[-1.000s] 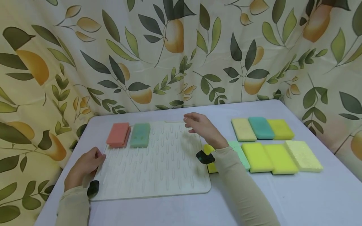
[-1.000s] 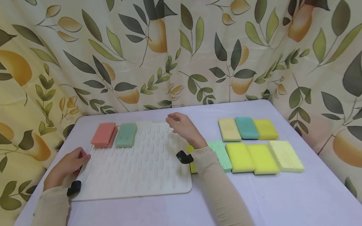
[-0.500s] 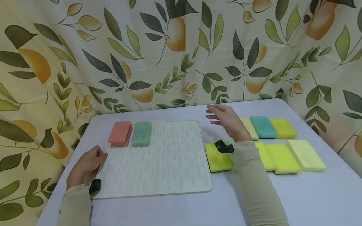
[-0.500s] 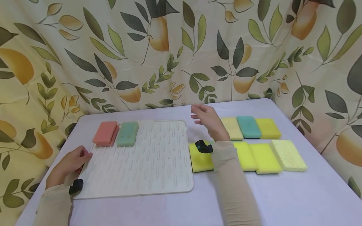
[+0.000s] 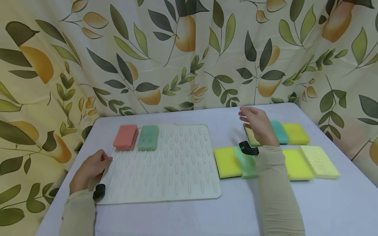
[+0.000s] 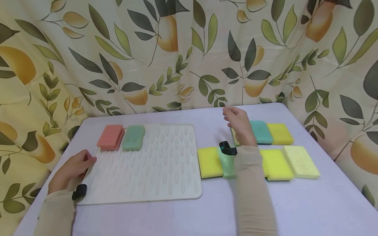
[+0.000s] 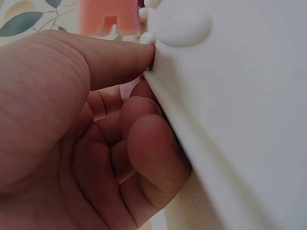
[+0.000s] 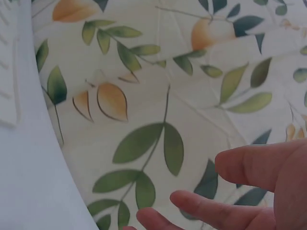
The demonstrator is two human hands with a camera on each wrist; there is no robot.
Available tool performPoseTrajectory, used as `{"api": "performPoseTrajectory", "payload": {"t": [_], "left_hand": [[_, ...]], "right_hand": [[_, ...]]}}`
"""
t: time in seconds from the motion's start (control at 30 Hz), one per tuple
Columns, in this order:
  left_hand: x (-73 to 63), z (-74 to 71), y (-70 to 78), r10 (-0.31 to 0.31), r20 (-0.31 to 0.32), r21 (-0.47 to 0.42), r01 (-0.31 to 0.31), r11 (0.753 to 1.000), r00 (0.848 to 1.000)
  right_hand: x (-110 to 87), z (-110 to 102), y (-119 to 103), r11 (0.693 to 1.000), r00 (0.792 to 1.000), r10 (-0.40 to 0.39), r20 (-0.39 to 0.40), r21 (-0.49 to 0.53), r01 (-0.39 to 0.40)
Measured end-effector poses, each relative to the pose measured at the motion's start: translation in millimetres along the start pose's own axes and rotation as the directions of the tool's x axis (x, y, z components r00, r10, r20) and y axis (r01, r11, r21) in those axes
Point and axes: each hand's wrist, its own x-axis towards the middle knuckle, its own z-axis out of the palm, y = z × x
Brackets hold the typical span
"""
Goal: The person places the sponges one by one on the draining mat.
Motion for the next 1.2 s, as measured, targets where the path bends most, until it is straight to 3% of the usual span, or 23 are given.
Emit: {"api": "performPoseTrajectory", "payload": {"t": [0.23, 0.43, 0.87, 1.2], "left_hand": [[-1.7, -2.5, 3.4, 0.004, 0.002, 0.021, -0.004, 1.000, 1.000], [-2.3, -3.0, 2.5, 0.007, 0.003, 0.022, -0.007, 1.000, 1.000], [-0.7, -2.4, 2.4, 0.024, 0.001, 0.022, -0.024, 0.999, 1.000], [-1.8, -2.8, 2.1, 0.030, -0.003, 0.014, -0.030, 0.999, 1.000]], "right_hand": [[3.7, -24.4, 12.4, 0.998, 0.991, 0.054, -0.121, -0.018, -0.056], [5.9, -36.6, 20.2, 0.992, 0.981, 0.101, -0.167, -0.060, -0.112], [9.9, -40.7, 25.3, 0.979, 0.965, 0.199, -0.171, -0.001, -0.202], [10.2, -33.9, 25.5, 0.981, 0.973, 0.183, -0.140, -0.032, -0.190]]}}
